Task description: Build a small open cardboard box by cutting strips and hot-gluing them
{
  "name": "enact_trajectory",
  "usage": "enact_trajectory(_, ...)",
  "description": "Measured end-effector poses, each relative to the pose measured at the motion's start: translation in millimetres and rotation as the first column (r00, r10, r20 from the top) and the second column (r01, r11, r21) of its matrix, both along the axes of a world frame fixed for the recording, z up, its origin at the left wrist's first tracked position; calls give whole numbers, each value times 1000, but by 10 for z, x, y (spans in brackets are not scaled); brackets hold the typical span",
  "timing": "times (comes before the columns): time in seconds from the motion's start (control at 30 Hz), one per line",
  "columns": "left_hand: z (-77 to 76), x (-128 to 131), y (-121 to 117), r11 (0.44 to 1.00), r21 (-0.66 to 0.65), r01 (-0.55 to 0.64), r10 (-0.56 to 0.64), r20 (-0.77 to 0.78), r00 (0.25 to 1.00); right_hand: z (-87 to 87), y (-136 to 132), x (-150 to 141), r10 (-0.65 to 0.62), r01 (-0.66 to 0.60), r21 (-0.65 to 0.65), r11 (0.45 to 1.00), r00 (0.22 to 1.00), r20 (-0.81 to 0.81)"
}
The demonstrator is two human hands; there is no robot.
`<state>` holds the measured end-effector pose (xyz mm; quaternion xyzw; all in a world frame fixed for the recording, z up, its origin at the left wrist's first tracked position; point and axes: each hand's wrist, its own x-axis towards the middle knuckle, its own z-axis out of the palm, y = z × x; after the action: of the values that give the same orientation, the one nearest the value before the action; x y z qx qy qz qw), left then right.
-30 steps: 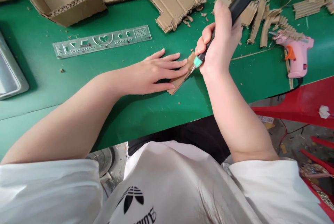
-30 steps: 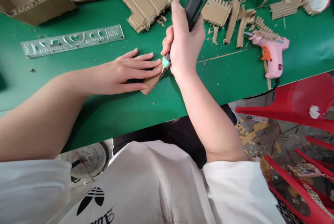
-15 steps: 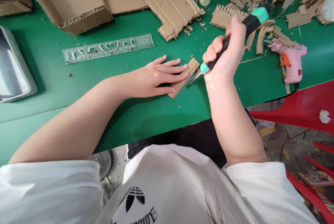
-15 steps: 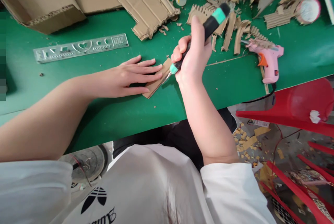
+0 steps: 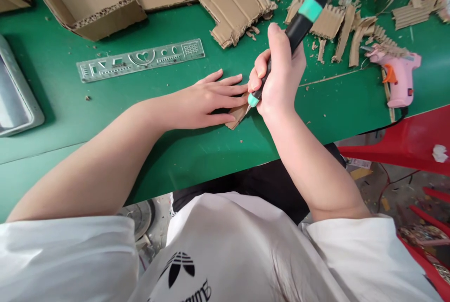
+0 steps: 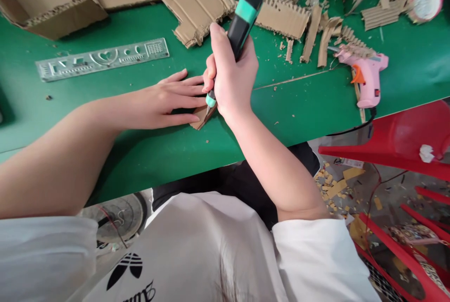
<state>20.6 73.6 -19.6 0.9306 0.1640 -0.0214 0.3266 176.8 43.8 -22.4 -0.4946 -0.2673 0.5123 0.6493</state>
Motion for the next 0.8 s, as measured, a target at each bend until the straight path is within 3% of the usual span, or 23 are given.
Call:
enact_trajectory(0.23, -25, -14, 8, 1000, 15, -2, 2, 26, 1000, -15, 86, 42, -104, 101, 26, 995, 983, 149)
enact_trajectory(0.4, 7, 1, -4, 1000, 20, 9, -8, -13, 1000, -1, 164, 197, -208, 200, 64, 978, 966, 157)
enact_trajectory(0.57, 20, 2, -6, 999, 34, 14, -13, -30, 999, 92, 147, 389, -15, 24, -53, 998, 988, 154)
enact_trajectory(0.63, 25, 0, -6, 999, 36, 15, -14, -32, 999, 111, 141, 412, -7, 13, -37, 999, 986, 165)
enact_trajectory(0.8, 3, -6, 0, 999, 43, 13, -12, -33, 999, 27, 186, 373, -185, 176, 73, 982, 973, 137)
